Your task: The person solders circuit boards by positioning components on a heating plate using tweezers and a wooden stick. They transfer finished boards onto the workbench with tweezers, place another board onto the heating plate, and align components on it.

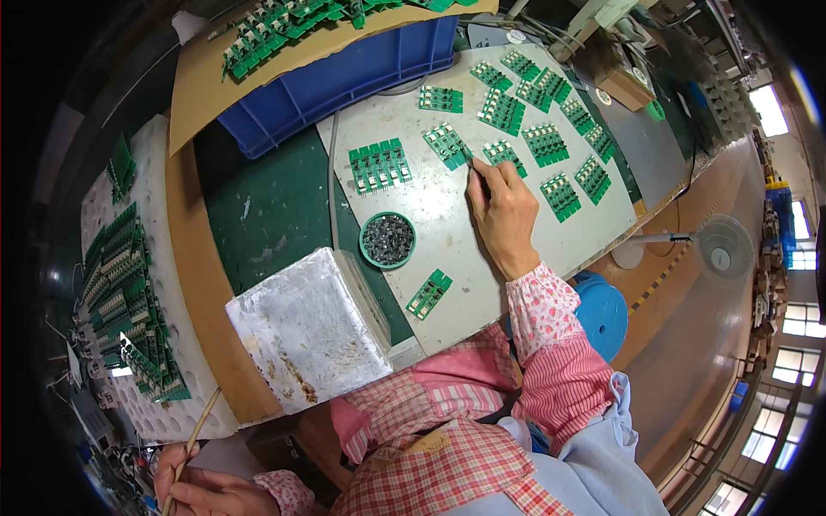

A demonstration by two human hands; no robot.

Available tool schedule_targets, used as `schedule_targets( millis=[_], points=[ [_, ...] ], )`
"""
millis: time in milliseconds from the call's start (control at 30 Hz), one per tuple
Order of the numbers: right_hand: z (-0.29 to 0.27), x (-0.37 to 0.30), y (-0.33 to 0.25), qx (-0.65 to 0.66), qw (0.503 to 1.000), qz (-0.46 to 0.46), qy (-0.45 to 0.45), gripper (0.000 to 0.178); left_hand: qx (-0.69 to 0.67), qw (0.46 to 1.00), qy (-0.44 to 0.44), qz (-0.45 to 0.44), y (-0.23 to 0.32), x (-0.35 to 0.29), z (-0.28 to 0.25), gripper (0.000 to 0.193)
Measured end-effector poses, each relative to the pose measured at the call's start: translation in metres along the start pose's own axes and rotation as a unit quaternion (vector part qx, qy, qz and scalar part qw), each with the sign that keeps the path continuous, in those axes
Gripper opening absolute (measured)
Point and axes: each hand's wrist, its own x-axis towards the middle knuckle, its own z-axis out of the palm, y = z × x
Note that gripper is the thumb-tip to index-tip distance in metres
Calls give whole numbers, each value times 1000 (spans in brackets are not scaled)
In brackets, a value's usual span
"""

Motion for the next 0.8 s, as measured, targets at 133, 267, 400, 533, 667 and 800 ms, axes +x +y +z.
schedule_targets(
  millis=[133, 267, 400, 533, 667, 800],
  points=[
    [2, -2, 1, 6, 1000, 0, 13, 15, -8, 1000, -1, -2, -4, -1, 0, 26],
    [0, -5, -2, 14, 1000, -10, 1, 15, 11, 1000, 6, -11, 0, -3, 3, 26],
    [0, -5, -2, 13, 1000, -22, 1, 15, 7, 1000, 0, -7, -2, -4, 1, 27],
    [-1, -4, -2, 12, 1000, -19, -2, 16, -1, 1000, 0, -7, -1, -5, 2, 27],
    [-1, -4, -2, 13, 1000, -20, -8, 16, -6, 1000, -4, -4, -1, -5, 1, 26],
    [0, -4, -3, 19, 1000, -25, 4, 17, 1, 1000, -11, 1, 0, -5, 2, 25]
  ],
)
